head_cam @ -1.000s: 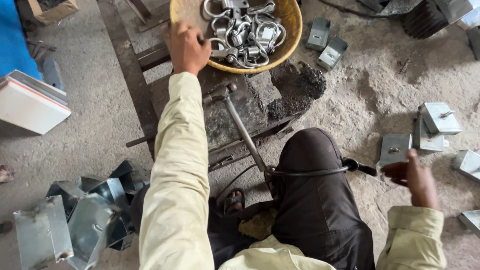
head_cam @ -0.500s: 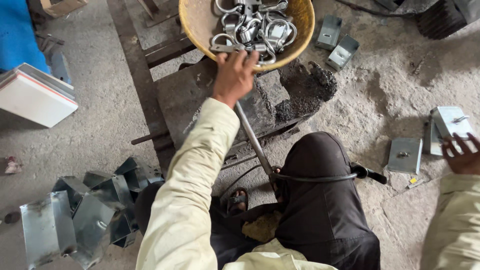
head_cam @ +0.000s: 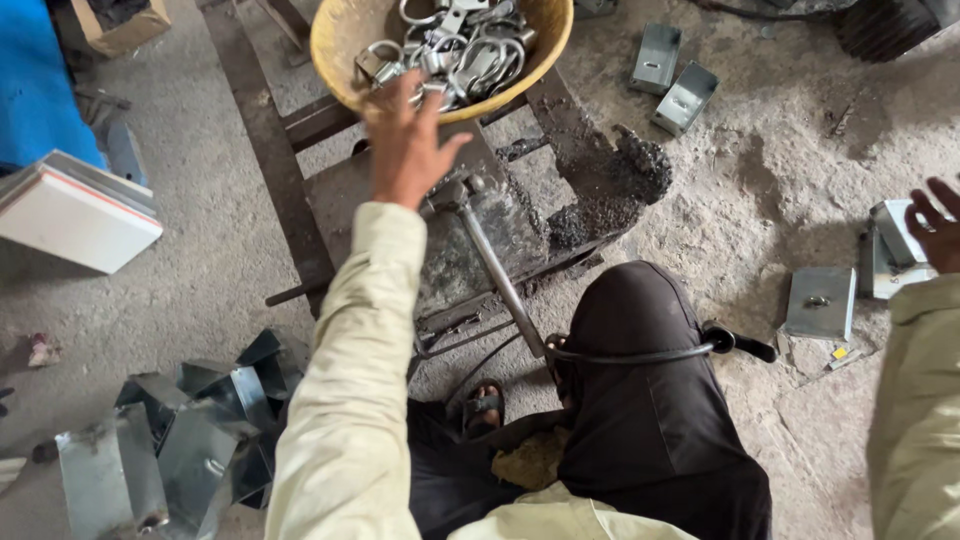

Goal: The person sits on the floor and welds metal handles onto small rectangular metal boxes using a handheld welding torch. They pick up boxes from a pile, attach handles, weld them in place, and then move the finished units aside.

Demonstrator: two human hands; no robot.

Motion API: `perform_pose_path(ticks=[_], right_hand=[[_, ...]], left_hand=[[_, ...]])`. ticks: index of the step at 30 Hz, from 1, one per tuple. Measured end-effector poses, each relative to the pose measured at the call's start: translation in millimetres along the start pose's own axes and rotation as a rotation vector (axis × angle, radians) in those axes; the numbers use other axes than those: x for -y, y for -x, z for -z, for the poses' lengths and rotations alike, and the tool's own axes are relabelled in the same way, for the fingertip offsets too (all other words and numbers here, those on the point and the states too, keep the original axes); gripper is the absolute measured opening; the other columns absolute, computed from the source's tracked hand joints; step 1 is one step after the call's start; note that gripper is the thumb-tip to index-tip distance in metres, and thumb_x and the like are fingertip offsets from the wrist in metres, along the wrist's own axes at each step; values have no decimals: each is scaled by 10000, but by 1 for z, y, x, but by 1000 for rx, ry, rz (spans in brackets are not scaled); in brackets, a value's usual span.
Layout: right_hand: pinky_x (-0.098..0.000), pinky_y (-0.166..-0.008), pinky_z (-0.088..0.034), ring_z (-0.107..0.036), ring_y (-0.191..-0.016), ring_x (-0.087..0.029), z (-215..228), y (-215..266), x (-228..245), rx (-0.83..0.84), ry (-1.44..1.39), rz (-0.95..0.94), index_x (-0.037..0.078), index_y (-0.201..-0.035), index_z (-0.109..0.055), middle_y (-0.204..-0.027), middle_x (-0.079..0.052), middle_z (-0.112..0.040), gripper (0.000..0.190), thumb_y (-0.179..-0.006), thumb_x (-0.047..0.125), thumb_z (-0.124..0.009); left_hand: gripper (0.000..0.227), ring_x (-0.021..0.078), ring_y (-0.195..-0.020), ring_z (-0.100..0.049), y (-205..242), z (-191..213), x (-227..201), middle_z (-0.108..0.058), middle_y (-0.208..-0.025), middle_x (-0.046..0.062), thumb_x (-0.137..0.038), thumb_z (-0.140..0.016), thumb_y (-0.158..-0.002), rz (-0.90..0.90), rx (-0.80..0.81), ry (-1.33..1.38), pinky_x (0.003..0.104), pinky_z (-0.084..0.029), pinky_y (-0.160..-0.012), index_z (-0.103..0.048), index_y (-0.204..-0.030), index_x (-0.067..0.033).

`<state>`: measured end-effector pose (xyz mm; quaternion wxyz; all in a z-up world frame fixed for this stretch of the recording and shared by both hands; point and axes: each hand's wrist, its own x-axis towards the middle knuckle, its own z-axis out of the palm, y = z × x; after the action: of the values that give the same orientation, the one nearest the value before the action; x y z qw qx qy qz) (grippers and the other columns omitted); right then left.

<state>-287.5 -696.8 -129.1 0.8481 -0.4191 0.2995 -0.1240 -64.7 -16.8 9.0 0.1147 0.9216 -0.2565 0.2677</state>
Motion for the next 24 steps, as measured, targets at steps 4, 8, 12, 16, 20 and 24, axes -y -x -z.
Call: perform_pose_path(ticks=[4,8,12,16,20,24], right_hand=[[-511,-1095,-528,-586,-1378,-347,-14,-5,-10,32,15,-16,112,-1551,-425,-1572,-176,-514,511,-1172,449,-486],[-524,-1089,-533,-556,-1346,-376,-21,4,-12,-34,14,-27,81,-1527,-467,-1532,-211,-530,540,-1166,482,-459],[-524,-1092,-483,-582,-1377,-357,-26,2,-11,39,10,21,121,-1550,-456,-1564,-187,-501,487,-1165,419,-475],[-509,-1159,-490,-535,-1440,-370,-20,5,-7,87,1,53,122,-1599,-432,-1633,-203,-493,508,-1153,359,-484],[-531,-1065,-481,-533,-1360,-359,-14,-3,-11,-63,-23,-3,95,-1533,-481,-1533,-187,-518,561,-1142,496,-445],[-514,-1057,-493,-570,-1304,-347,2,3,-14,-22,-66,-41,92,-1532,-483,-1537,-183,-519,631,-1078,530,-502]], left_hand=[[627,384,-1124,-622,-23,-36,-55,-708,-1128,141,-382,-845,-652,20,-61,-65,846,-279,-993,-727,-1221,-147],[123,228,-1019,-671,-17,-46,-65,-781,-1050,-4,-83,-702,-966,230,78,60,597,-363,-1091,-728,-1063,-154],[158,231,-1010,-653,6,-29,-62,-758,-1014,4,-39,-659,-920,93,-44,6,546,-372,-1077,-730,-1018,-139],[153,283,-1015,-625,15,-4,-54,-690,-970,44,-13,-652,-928,8,96,21,487,-421,-1045,-721,-1015,-119],[158,257,-946,-613,18,15,-93,-664,-915,15,-22,-634,-909,-45,-37,70,539,-391,-986,-722,-980,-132],[132,271,-980,-602,28,32,-97,-650,-958,18,-47,-667,-930,-21,-11,60,527,-395,-1025,-713,-998,-151]])
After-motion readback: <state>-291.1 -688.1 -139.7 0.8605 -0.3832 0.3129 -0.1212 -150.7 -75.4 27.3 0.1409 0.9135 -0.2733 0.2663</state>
